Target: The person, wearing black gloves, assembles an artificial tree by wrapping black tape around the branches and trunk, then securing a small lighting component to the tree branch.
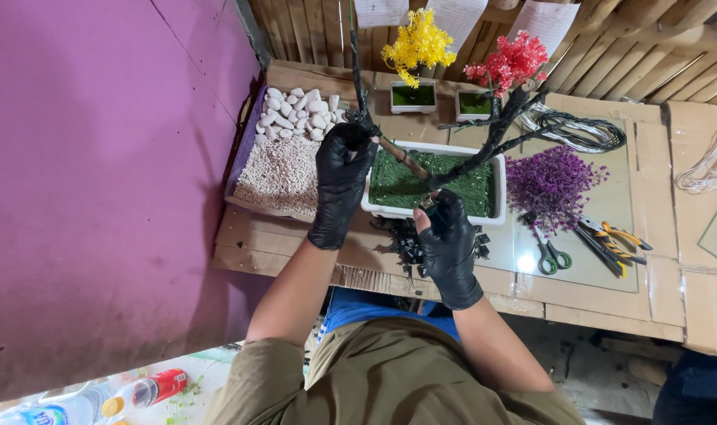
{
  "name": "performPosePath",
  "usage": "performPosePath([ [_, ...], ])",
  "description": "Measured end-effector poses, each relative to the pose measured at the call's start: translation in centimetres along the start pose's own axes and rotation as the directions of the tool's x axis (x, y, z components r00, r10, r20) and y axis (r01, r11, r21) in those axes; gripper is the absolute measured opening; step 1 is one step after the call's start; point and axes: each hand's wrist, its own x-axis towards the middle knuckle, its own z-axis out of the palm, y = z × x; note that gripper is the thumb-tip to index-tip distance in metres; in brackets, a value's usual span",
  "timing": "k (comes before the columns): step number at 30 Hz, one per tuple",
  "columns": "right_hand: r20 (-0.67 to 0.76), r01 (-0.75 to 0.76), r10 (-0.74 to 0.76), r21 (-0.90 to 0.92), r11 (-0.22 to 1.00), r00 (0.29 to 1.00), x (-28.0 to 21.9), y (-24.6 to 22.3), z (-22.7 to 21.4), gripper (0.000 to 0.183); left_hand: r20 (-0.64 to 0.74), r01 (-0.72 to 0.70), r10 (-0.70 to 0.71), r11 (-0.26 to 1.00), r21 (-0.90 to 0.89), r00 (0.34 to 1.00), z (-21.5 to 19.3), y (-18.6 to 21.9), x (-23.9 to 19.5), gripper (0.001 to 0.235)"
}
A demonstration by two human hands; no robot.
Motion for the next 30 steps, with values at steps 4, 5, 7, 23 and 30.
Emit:
performPosePath([
  [4, 0.012, 0.004, -0.003, -0.065, 0.998, 1.000, -0.7, 0.4, -0.5, 0.032, -0.041, 0.004, 0.000, 0.996, 0.091, 0.999, 0.6, 1.7, -0.3, 0.018],
  [5, 0.005, 0.030, -0.030, -0.085, 0.996, 1.000, -0.9, 0.7, -0.5, 0.033, 0.001, 0.017, -0.017, 0.998, 0.056, 1.000, 0.5, 2.7, -0.2, 0.015],
  [7, 0.000, 0.056, -0.056, -0.103, 0.993, 0.998, -1.1, 1.1, -0.9, 0.033, 0.041, 0.032, -0.033, 0.999, 0.023, 0.999, 0.4, 3.7, -0.1, 0.013],
  [23, -0.023, 0.006, -0.008, -0.075, 0.997, 1.000, -4.0, 5.4, -5.9, 0.031, -0.038, 0.050, -0.050, 0.999, 0.006, 0.998, 1.0, 2.3, -0.6, 0.016],
  [30, -0.183, -0.052, 0.060, 0.050, 0.997, 0.981, -4.6, 8.3, -9.3, 0.032, -0.057, -0.118, 0.125, 0.987, 0.107, 0.991, -1.1, 4.9, -5.2, 0.018],
])
